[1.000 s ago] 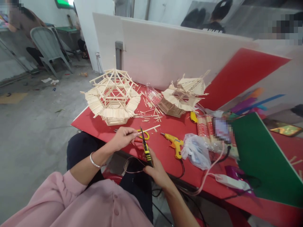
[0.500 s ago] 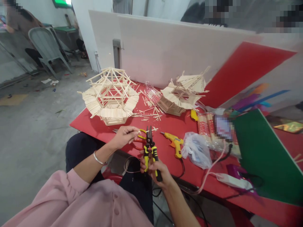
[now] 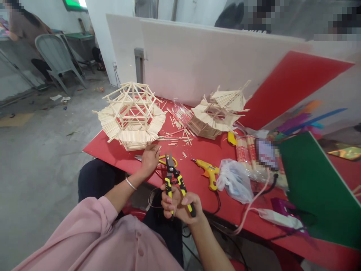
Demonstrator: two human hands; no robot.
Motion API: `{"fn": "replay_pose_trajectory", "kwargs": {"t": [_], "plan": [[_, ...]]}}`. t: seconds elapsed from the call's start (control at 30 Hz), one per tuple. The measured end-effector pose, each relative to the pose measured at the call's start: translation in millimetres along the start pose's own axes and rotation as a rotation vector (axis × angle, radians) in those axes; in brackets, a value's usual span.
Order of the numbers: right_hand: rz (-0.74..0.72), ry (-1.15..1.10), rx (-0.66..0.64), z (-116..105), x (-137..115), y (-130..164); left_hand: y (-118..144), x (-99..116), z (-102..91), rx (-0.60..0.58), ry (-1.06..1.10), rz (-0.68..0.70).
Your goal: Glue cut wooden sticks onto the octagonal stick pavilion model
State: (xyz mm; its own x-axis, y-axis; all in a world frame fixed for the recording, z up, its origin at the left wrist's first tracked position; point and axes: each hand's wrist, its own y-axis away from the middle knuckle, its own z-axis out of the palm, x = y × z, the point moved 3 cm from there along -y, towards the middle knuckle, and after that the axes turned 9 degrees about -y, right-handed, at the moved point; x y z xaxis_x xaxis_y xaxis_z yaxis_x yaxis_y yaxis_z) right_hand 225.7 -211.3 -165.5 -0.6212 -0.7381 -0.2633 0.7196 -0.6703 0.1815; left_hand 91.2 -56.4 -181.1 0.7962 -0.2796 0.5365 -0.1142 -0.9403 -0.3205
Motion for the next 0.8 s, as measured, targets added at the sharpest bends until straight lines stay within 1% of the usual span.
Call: {"fn": "replay_pose_trajectory", "kwargs": {"t": [0.1,0.2,0.27,0.33,0.37,0.4,0.43,0.47,0.5,0.53,0.57,0.63,0.67,0.73,0.77,0.8], "plan": [[-0.009,-0.007,0.005,1,3,-2,-4,0,1.5,0.004,0.0,-0.014],[-0.024,-0.015,-0.002,2,4,1,-6,4,-0.8,-0.016,0.111,-0.047],[-0.021,-0.016,-0.01,3,5,4,-2,10,-2.6,-0.109,0.282,-0.025],[-0.014,-0.01,-0.007,3,6,6,6,17,-3.7,-0.262,0.557,0.022],[-0.008,-0.005,-0.004,3,7,7,10,20,-4.6,-0.326,0.703,0.027],[-0.001,0.005,-0.002,3,8,7,14,21,-6.0,-0.364,0.838,0.008],[0.005,0.024,0.001,3,9,7,16,20,-7.7,-0.369,0.936,-0.034],[0.005,0.059,0.007,3,10,8,17,17,-10.0,-0.33,0.983,-0.098],[-0.014,0.125,0.027,4,10,8,17,11,-13.0,-0.26,0.997,-0.181],[-0.056,0.24,0.078,5,8,9,18,5,-16.7,-0.176,0.996,-0.27],[-0.117,0.389,0.157,6,3,10,18,-2,-21.0,-0.095,0.989,-0.355],[-0.238,0.668,0.324,10,-13,10,21,-13,-30.6,0.02,0.98,-0.473],[-0.287,0.794,0.416,14,-26,7,24,-15,-35.2,0.033,0.979,-0.493],[-0.327,0.965,0.571,19,-55,-9,31,-15,-42.8,-0.016,0.995,-0.479],[-0.383,1.29,0.824,21,-75,-20,36,-12,-45.9,-0.051,1.009,-0.468],[-0.385,1.615,1.1,24,-95,-32,41,-9,-48.7,-0.081,1.022,-0.457]]}}
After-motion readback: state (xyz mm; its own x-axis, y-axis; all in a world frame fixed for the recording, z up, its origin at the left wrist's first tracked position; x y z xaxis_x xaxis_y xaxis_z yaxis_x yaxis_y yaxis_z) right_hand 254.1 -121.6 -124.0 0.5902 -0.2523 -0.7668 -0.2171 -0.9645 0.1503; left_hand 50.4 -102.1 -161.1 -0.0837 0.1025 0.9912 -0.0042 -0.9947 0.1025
